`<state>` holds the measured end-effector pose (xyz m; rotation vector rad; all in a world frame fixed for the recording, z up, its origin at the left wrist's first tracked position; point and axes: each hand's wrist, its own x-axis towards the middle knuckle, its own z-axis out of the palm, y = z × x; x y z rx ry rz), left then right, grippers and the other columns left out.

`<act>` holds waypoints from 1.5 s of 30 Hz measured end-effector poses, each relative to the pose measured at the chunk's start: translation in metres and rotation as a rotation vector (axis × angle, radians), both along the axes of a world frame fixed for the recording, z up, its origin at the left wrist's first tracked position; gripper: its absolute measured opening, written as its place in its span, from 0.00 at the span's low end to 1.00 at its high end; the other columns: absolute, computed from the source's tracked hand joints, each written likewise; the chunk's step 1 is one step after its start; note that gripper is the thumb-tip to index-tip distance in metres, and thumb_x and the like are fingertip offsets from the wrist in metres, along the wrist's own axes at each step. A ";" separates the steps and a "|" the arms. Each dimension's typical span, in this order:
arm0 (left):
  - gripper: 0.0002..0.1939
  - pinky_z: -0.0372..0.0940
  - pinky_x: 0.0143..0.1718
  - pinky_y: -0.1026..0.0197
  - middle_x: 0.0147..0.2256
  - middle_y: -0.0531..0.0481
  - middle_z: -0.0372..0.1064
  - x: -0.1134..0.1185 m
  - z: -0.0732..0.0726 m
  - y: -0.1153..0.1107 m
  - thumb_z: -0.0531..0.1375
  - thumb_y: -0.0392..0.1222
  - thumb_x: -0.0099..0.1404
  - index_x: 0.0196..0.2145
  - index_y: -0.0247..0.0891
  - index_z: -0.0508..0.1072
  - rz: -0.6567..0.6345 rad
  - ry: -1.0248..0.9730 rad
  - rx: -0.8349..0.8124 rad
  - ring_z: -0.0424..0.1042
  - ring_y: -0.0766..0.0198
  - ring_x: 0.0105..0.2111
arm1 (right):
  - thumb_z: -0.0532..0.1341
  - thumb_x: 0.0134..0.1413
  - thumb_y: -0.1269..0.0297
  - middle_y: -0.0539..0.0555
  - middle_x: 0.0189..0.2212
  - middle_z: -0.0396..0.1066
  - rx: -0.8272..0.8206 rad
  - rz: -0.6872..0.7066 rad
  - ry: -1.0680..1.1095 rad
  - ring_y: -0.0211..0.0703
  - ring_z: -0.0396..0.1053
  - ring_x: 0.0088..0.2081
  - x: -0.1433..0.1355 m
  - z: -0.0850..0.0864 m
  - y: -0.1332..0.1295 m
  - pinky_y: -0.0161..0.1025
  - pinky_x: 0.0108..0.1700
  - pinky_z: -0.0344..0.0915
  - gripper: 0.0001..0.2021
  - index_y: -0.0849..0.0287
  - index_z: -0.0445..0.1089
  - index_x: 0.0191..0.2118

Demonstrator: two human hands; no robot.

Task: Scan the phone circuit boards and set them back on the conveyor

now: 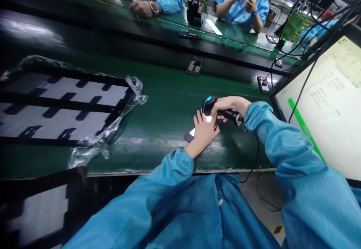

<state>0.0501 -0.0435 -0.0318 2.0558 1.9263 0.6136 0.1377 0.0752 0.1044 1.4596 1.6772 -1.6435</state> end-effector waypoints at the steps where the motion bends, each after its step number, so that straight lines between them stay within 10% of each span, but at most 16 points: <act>1: 0.33 0.40 0.63 0.30 0.69 0.31 0.40 0.000 0.000 0.000 0.59 0.48 0.63 0.64 0.39 0.61 0.004 -0.002 0.004 0.36 0.31 0.68 | 0.69 0.42 0.65 0.52 0.17 0.66 -0.005 0.000 -0.011 0.37 0.64 0.18 -0.001 0.001 0.001 0.34 0.20 0.70 0.09 0.65 0.70 0.24; 37: 0.35 0.37 0.65 0.36 0.69 0.28 0.36 -0.005 0.002 0.003 0.60 0.47 0.63 0.64 0.33 0.59 -0.016 -0.054 -0.023 0.35 0.30 0.68 | 0.72 0.44 0.58 0.52 0.18 0.67 -0.086 0.068 -0.002 0.37 0.66 0.19 -0.002 0.025 0.019 0.35 0.24 0.71 0.15 0.65 0.71 0.24; 41: 0.49 0.37 0.65 0.37 0.71 0.35 0.34 -0.048 0.003 0.024 0.66 0.57 0.55 0.68 0.43 0.51 -0.424 -0.051 -0.180 0.34 0.31 0.69 | 0.72 0.45 0.60 0.59 0.30 0.77 0.021 -0.024 0.179 0.36 0.68 0.20 0.022 0.032 0.001 0.35 0.23 0.72 0.16 0.66 0.72 0.34; 45: 0.48 0.41 0.65 0.46 0.69 0.47 0.46 -0.090 -0.004 0.057 0.66 0.59 0.56 0.68 0.53 0.49 -0.828 -0.107 -0.140 0.45 0.44 0.67 | 0.71 0.47 0.61 0.57 0.31 0.78 -0.058 -0.264 0.378 0.33 0.64 0.17 0.075 0.004 -0.052 0.33 0.21 0.70 0.18 0.67 0.72 0.42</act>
